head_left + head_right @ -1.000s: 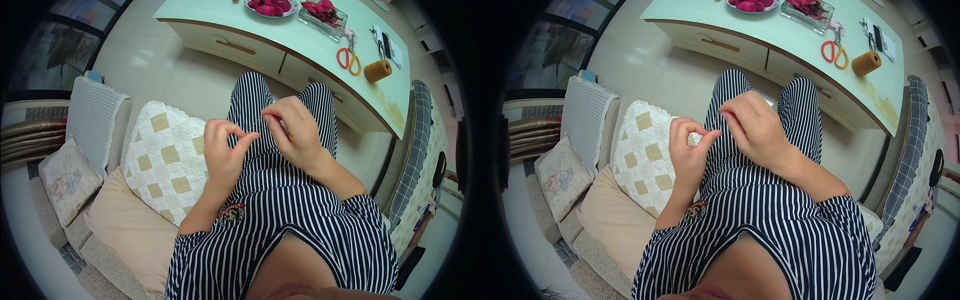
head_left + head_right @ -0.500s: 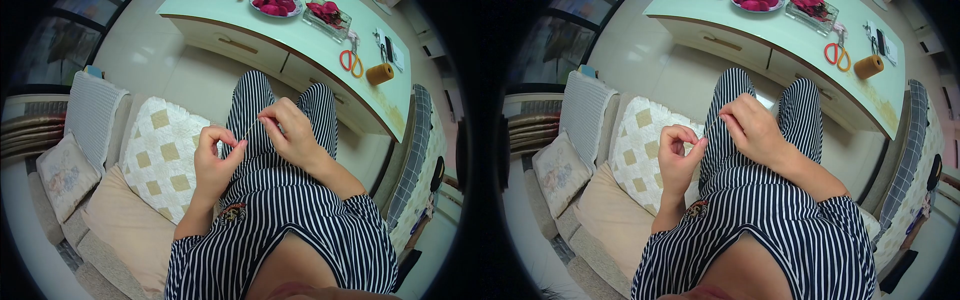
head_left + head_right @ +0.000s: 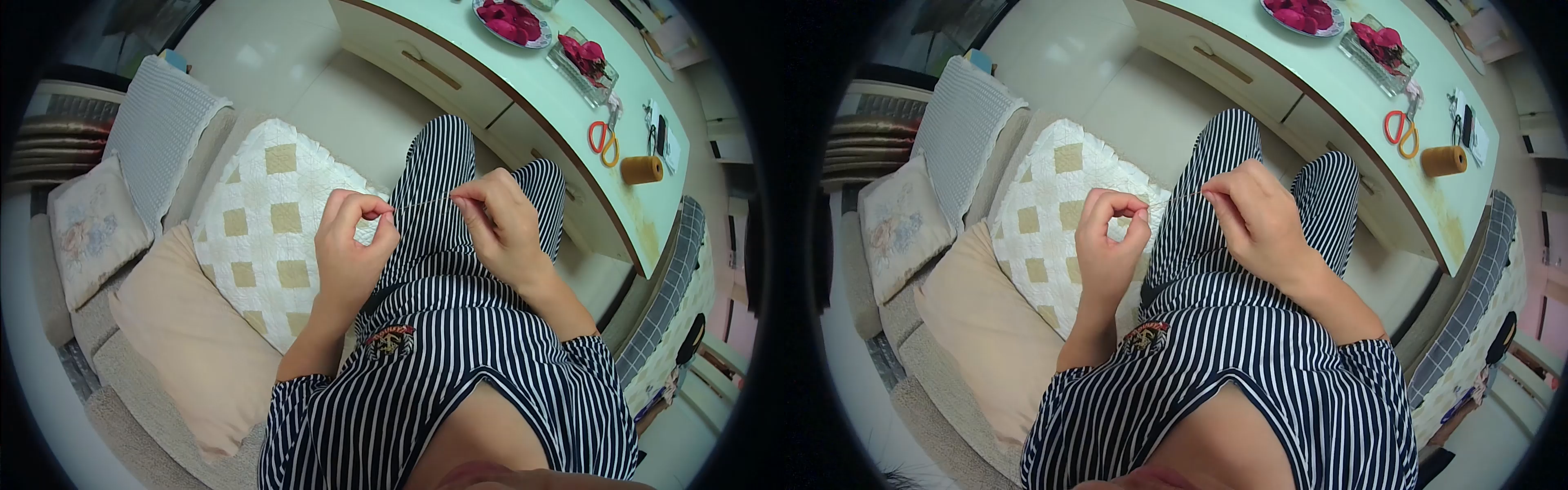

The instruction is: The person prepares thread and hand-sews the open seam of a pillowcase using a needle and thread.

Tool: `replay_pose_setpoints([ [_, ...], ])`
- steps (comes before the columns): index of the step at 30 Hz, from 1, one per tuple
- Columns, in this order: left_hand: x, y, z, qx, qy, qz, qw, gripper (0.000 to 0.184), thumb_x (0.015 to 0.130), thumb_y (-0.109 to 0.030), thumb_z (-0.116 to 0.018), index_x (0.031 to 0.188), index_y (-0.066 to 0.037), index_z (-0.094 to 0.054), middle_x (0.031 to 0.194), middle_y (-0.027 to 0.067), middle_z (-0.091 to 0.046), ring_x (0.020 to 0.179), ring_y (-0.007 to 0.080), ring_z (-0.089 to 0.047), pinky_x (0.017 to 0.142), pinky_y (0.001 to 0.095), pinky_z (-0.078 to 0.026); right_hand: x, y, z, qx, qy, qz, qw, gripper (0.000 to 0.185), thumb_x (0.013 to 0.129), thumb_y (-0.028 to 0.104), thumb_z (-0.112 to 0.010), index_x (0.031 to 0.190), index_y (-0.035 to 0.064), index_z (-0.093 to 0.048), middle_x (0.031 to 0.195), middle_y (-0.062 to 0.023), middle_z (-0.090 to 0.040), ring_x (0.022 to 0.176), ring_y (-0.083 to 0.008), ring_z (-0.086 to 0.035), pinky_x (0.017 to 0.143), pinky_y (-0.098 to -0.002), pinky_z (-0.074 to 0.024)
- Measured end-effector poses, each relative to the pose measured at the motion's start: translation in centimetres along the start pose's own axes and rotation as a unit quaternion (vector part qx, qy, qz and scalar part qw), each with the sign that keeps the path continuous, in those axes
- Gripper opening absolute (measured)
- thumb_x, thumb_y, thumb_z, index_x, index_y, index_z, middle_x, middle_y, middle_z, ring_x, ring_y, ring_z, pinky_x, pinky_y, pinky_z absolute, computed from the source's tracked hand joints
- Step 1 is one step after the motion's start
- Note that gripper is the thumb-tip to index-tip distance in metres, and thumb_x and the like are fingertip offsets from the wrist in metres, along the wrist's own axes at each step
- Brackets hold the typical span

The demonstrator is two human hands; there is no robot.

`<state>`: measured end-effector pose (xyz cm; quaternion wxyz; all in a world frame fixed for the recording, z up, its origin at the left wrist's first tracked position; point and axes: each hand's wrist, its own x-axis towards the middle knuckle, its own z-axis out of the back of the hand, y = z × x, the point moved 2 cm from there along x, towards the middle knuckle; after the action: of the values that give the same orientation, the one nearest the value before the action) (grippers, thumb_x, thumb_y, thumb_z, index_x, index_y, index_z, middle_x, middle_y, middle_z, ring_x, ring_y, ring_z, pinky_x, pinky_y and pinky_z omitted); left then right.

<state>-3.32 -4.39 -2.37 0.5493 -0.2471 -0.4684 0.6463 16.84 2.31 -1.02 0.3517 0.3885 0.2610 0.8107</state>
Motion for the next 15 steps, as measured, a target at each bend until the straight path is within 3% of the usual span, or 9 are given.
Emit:
replay_pose_setpoints([
  [4, 0.5, 0.3, 1.0, 0.021, -0.033, -0.014, 0.999, 0.013, 0.078, 0.005, -0.07, 0.089, -0.002, -0.066, 0.09, 0.0079, -0.062, 0.083, 0.0209, -0.064, 0.077, 0.0331, -0.053, 0.6, 0.1, 0.0, -0.018, -0.011, 0.003, 1.0, 0.01, 0.088, -0.002, -0.072, 0.097, 0.0014, -0.068, 0.085, -0.0103, -0.063, 0.071, -0.0243, -0.061, 0.062, -0.0346, -0.0489],
  [10, 0.8, 1.5, 2.8, 0.039, -0.042, -0.003, 0.998, 0.011, 0.081, 0.007, -0.068, 0.089, 0.0, -0.065, 0.091, 0.0064, -0.062, 0.085, 0.0171, -0.06, 0.08, 0.0288, -0.05, 1.6, -0.5, -0.2, -0.039, -0.034, 0.012, 0.999, 0.009, 0.089, -0.002, -0.071, 0.097, 0.0019, -0.069, 0.083, -0.0091, -0.062, 0.069, -0.0222, -0.058, 0.06, -0.0332, -0.0472],
  [15, -0.4, 3.7, 5.1, 0.085, -0.06, 0.023, 0.994, 0.008, 0.084, 0.005, -0.067, 0.09, 0.0, -0.065, 0.089, 0.0054, -0.062, 0.084, 0.0151, -0.06, 0.079, 0.0278, -0.048, 2.7, -0.5, -3.0, 0.008, 0.051, 0.029, 0.998, 0.009, 0.09, 0.0, -0.071, 0.099, 0.0007, -0.069, 0.088, -0.011, -0.065, 0.077, -0.0254, -0.064, 0.067, -0.035, -0.052],
])
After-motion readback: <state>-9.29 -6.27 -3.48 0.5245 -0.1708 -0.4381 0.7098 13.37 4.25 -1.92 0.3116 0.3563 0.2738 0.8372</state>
